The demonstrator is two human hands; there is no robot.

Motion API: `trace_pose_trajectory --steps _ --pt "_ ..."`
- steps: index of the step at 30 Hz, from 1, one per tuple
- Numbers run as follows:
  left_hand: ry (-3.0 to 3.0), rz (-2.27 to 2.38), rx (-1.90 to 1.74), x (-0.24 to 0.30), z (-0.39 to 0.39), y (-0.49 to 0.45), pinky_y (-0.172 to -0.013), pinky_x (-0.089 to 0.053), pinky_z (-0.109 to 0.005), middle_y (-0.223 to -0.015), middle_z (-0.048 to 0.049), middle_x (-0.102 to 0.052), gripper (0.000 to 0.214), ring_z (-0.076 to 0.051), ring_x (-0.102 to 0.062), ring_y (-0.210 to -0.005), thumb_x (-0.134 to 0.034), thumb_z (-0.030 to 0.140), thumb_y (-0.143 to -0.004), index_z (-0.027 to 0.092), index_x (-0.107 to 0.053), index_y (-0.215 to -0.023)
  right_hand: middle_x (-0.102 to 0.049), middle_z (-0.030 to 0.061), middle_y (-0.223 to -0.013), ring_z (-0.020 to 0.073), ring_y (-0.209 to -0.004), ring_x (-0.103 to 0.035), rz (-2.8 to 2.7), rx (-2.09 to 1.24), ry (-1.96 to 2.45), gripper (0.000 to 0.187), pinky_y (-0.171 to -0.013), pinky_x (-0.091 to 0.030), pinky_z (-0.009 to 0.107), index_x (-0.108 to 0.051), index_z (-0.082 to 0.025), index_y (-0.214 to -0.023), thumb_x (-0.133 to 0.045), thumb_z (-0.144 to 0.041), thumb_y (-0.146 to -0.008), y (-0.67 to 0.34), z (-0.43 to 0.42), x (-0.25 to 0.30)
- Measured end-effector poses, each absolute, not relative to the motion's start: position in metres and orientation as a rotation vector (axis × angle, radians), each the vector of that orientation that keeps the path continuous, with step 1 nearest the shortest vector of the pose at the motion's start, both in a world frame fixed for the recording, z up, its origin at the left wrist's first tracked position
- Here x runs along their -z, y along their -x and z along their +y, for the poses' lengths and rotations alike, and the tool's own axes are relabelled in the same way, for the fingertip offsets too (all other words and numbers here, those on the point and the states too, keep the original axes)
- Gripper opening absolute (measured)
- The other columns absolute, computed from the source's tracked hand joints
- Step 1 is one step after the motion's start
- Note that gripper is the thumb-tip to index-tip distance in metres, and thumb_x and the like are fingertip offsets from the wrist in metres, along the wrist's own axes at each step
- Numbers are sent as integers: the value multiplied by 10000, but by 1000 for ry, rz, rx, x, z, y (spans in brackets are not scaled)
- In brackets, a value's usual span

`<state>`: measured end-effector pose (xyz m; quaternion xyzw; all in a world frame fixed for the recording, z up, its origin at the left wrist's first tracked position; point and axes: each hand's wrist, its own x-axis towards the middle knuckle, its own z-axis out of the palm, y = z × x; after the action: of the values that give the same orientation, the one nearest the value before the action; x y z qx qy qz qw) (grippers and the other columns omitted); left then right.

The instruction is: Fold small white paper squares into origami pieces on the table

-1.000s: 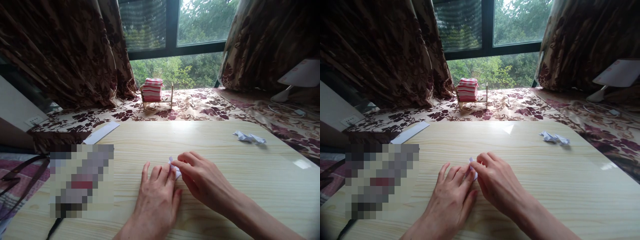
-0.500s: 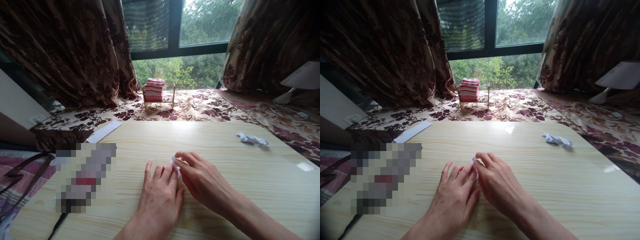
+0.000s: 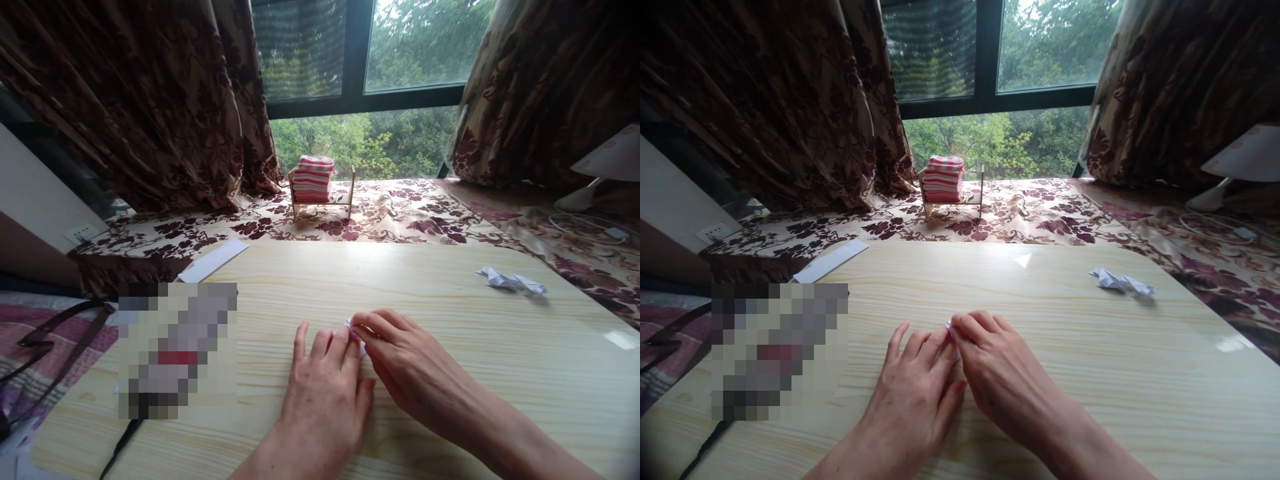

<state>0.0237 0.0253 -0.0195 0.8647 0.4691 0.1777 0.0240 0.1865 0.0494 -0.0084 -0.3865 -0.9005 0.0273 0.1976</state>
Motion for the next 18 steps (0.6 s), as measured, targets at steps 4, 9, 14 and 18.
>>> trace_pose_trajectory --steps 4,9,14,18 --pt "-2694 1459 -556 20 27 -23 -1050 -258 -604 -1278 -96 -575 413 -278 -499 -1093 -434 343 -904 140 -532 -1249 -629 141 -1008 236 -934 -548 -2510 0 1097 222 -763 -518 381 -643 -121 -963 -470 -64 -837 -190 50 8" --pt "-2679 1454 -566 20 27 -24 -1044 -269 -600 -1236 -94 -596 413 -269 -509 -1067 -444 338 -897 135 -529 -1248 -586 159 -1202 259 -1079 -510 -2483 29 1108 329 -843 -499 410 -621 -109 -1087 -446 -29 -820 -190 52 9" --pt "-2636 1458 -570 18 26 -25 -1061 -248 -589 -1235 -92 -589 401 -266 -502 -1079 -452 322 -891 149 -528 -1245 -568 147 -1271 263 -1181 -456 -2531 -32 1037 359 -939 -450 433 -619 -90 -1098 -459 -19 -786 -189 53 11" --pt "-2611 1471 -559 18 26 -26 -1059 -247 -591 -1245 -98 -578 402 -268 -502 -1083 -463 310 -883 157 -525 -1250 -600 133 -1216 254 -1180 -465 -2534 -26 1046 407 -932 -452 420 -604 -112 -1135 -477 0 -765 -188 54 12"
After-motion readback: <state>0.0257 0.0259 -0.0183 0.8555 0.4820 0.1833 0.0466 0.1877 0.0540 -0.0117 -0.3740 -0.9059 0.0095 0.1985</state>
